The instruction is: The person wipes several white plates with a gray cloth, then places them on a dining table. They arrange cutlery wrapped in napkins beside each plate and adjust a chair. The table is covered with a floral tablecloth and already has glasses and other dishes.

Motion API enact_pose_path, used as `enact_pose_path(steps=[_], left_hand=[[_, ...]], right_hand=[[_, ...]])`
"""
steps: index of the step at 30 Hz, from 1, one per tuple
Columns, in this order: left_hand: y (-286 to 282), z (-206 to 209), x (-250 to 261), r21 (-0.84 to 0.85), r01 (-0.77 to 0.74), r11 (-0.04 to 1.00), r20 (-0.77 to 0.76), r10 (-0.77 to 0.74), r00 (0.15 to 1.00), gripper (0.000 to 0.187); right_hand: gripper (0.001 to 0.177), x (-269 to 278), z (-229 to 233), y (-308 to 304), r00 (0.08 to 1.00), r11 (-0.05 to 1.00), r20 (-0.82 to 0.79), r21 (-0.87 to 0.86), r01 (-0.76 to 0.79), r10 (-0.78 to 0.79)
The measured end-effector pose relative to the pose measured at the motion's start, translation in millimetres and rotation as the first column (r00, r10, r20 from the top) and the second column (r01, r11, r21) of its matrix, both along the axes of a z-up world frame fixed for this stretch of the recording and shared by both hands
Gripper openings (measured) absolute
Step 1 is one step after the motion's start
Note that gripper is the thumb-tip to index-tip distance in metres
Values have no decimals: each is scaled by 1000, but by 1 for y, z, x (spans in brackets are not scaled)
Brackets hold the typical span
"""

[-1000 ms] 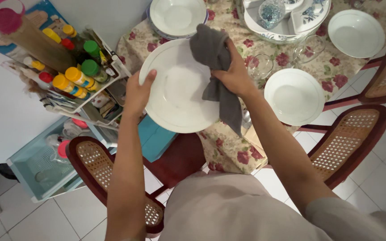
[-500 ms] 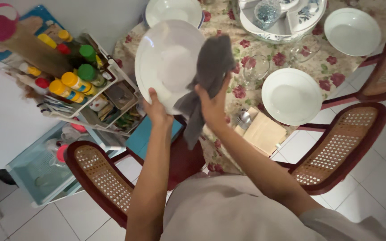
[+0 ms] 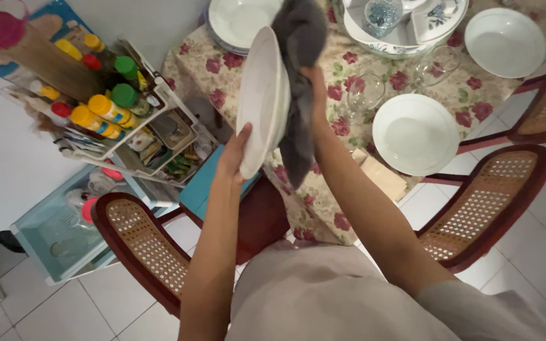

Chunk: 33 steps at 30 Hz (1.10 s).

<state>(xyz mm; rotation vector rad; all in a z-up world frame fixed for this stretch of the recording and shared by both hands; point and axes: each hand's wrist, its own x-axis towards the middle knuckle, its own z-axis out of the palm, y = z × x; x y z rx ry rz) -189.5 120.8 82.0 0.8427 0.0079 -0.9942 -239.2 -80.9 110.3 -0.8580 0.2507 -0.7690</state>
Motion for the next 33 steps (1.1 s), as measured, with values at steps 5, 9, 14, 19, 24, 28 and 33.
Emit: enact_pose_path(steps=[5,9,14,19,24,28,33], left_hand=[[1,15,-3,132,-200,971,174,176,969,56],[7,18,6,172,-477,862,294,417,860,54],[18,1,19,304,-553,776,217,509,833,52],[19,-43,35,447,-578,683,424,407,809,49],[-24,-109,42,476,-594,649,582,274,766,43],[-63,-149,45,536,-576,617,679,90,728,40],[-91,-166,50,689,-499,526,637,-110,763,48]], right_hand=[[48,5,-9,32,962,847,-2,476,-238,271],[45,-42,-26,64,902,794,-178,559,-237,394],[33,-71,-55,28,903,980,-429,-181,-79,-7],[26,-140,-50,6,826,938,-497,-332,102,-266],[44,-166,-10,7,836,918,-452,-372,140,-311],[47,-165,9,19,806,942,-528,-321,102,-267],[50,-166,12,22,801,915,-541,-402,24,-259]])
